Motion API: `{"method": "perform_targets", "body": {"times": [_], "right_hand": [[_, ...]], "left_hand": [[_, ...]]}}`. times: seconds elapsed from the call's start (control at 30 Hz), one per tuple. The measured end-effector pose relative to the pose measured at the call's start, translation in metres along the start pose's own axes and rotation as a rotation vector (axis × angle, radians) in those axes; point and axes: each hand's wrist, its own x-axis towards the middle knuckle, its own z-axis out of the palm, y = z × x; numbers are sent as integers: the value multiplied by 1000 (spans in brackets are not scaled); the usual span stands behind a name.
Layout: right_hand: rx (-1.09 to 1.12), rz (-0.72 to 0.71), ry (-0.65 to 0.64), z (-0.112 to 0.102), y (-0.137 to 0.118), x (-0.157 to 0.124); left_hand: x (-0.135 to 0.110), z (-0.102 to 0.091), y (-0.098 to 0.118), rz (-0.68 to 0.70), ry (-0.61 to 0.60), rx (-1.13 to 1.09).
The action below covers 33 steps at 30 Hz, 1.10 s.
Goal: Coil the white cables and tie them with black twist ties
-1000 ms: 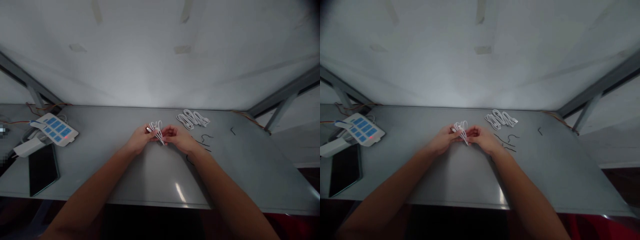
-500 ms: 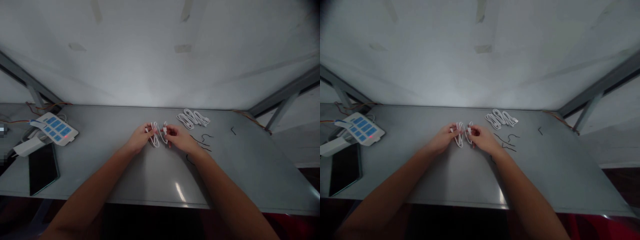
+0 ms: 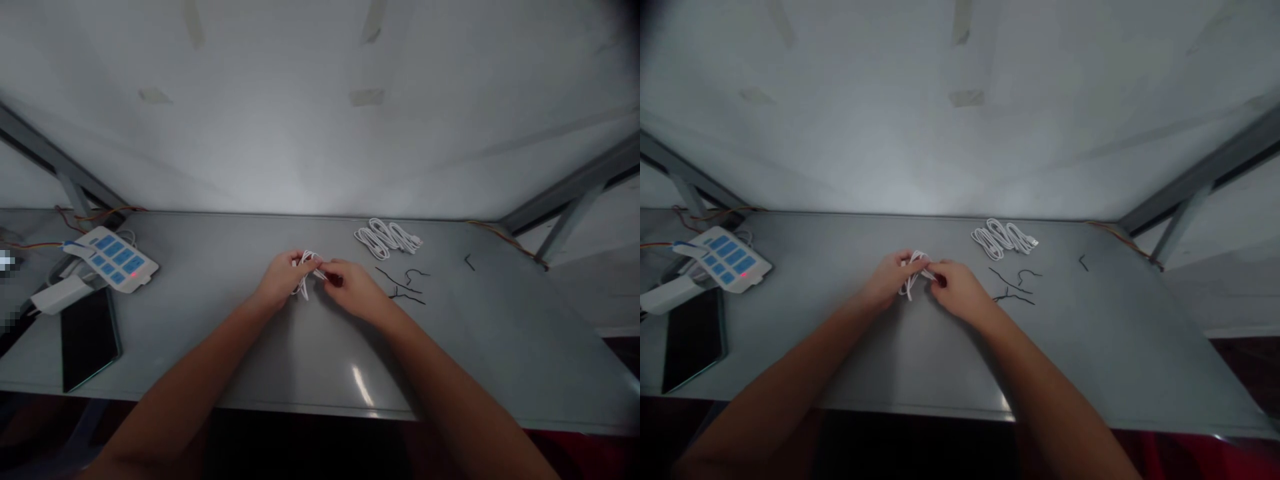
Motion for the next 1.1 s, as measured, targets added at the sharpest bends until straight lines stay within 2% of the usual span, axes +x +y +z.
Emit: {"method": "perform_targets", "body": {"times": [0.2,0.4,0.57,0.87,1.0,1.1], "right_hand": [[20,14,-1,3,0,1],[130,25,-3,-4,6,2],[95,70,37,-7,10,2],[141,82,30,-4,13,4],[159,62,-23,-4,12,2],[173,31,-7,-6,12,1]], "left_hand": [[1,-2,-1,33,26,15],[1,-7,4,5,-4,-4],[0,-11,5,9,-24,-4],[-5,-17,13,102,-246,83],[-6,-18,15,70,-286,30],[-5,-19,16,41,-294,-13]]}}
